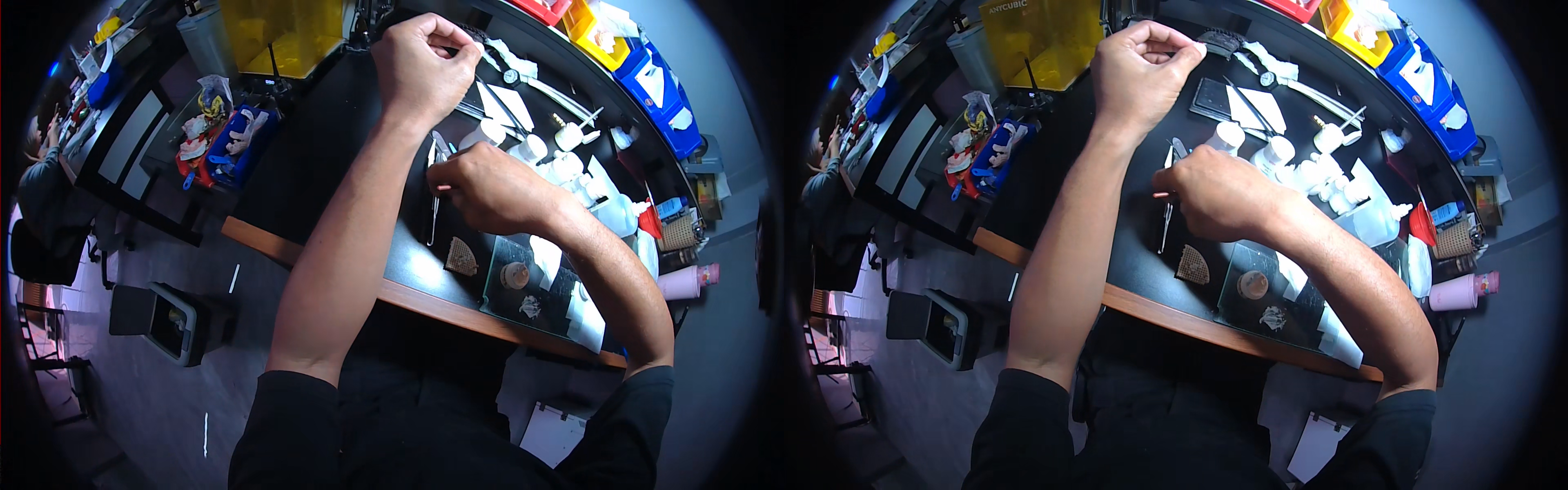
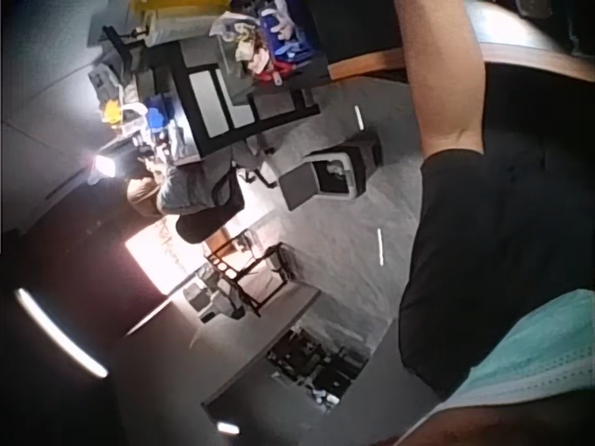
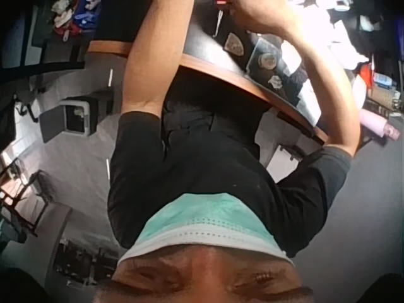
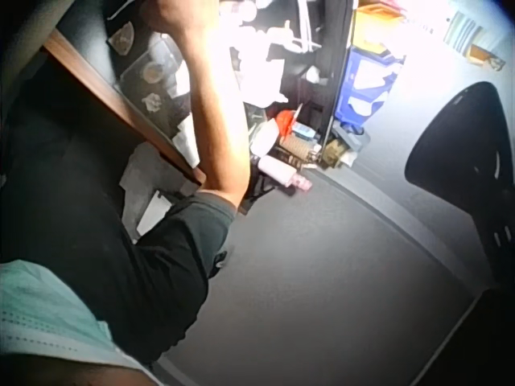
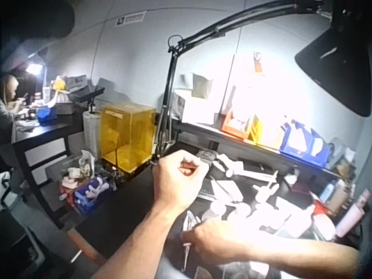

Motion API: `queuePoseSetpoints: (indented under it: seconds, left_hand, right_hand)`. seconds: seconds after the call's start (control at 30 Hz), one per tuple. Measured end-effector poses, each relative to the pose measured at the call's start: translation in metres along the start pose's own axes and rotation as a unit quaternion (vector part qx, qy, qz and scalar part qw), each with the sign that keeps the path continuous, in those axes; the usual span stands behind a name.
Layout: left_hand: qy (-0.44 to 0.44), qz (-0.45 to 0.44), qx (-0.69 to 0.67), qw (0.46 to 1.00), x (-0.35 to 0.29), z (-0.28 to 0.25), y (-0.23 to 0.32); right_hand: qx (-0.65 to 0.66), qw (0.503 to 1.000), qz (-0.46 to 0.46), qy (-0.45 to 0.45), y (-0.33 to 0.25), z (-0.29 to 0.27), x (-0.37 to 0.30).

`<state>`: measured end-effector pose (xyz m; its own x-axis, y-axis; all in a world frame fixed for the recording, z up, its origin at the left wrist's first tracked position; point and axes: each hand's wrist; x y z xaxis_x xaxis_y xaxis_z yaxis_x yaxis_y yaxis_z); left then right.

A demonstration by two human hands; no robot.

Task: The person dispenses liquid and paste from containers onto a palette, mixes them using a brush, and paints the mixture onto a small dental piece held with tweezers.

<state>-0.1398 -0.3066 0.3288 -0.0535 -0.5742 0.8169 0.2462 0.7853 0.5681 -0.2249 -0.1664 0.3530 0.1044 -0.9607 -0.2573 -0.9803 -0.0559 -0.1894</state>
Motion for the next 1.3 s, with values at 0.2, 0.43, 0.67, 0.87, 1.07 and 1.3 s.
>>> queuePoseSetpoints:
  seconds: [0.2,0.43,0.67,0.87,1.07,1.3]
  left_hand:
    - [-0.021,-0.005,0.024,0.999,-0.001,-0.002,0.007]
    - [-0.029,-0.015,0.027,0.999,-0.001,-0.004,0.011]
    - [-0.033,-0.011,0.032,0.999,-0.002,-0.003,0.01]
    - [-0.025,0.001,0.028,0.999,-0.001,0.0,0.006]
    - [-0.03,0.017,0.026,0.999,-0.002,-0.002,0.004]
    - [-0.044,-0.017,0.024,0.999,-0.006,0.0,0.01]
  right_hand:
    - [-0.034,0.998,0.045,0.005,-0.005,0.002,-0.004]
    - [0.005,0.998,0.014,0.059,-0.015,0.009,-0.005]
    - [0.012,0.993,0.116,0.031,-0.023,0.004,0.001]
    - [0.015,0.982,0.175,0.065,-0.02,0.004,0.01]
    - [0.006,0.976,0.214,0.04,-0.03,0.001,0.016]
    - [0.039,0.967,0.247,0.058,-0.025,0.008,0.022]
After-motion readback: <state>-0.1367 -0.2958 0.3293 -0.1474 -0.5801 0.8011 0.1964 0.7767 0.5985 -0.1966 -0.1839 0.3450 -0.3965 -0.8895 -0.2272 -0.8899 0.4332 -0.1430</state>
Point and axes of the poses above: each hand's wrist, its own x-axis towards the middle knuckle, its own z-axis out of the palm, y = z × x, and after that the axes turned 12 degrees about z, right-handed
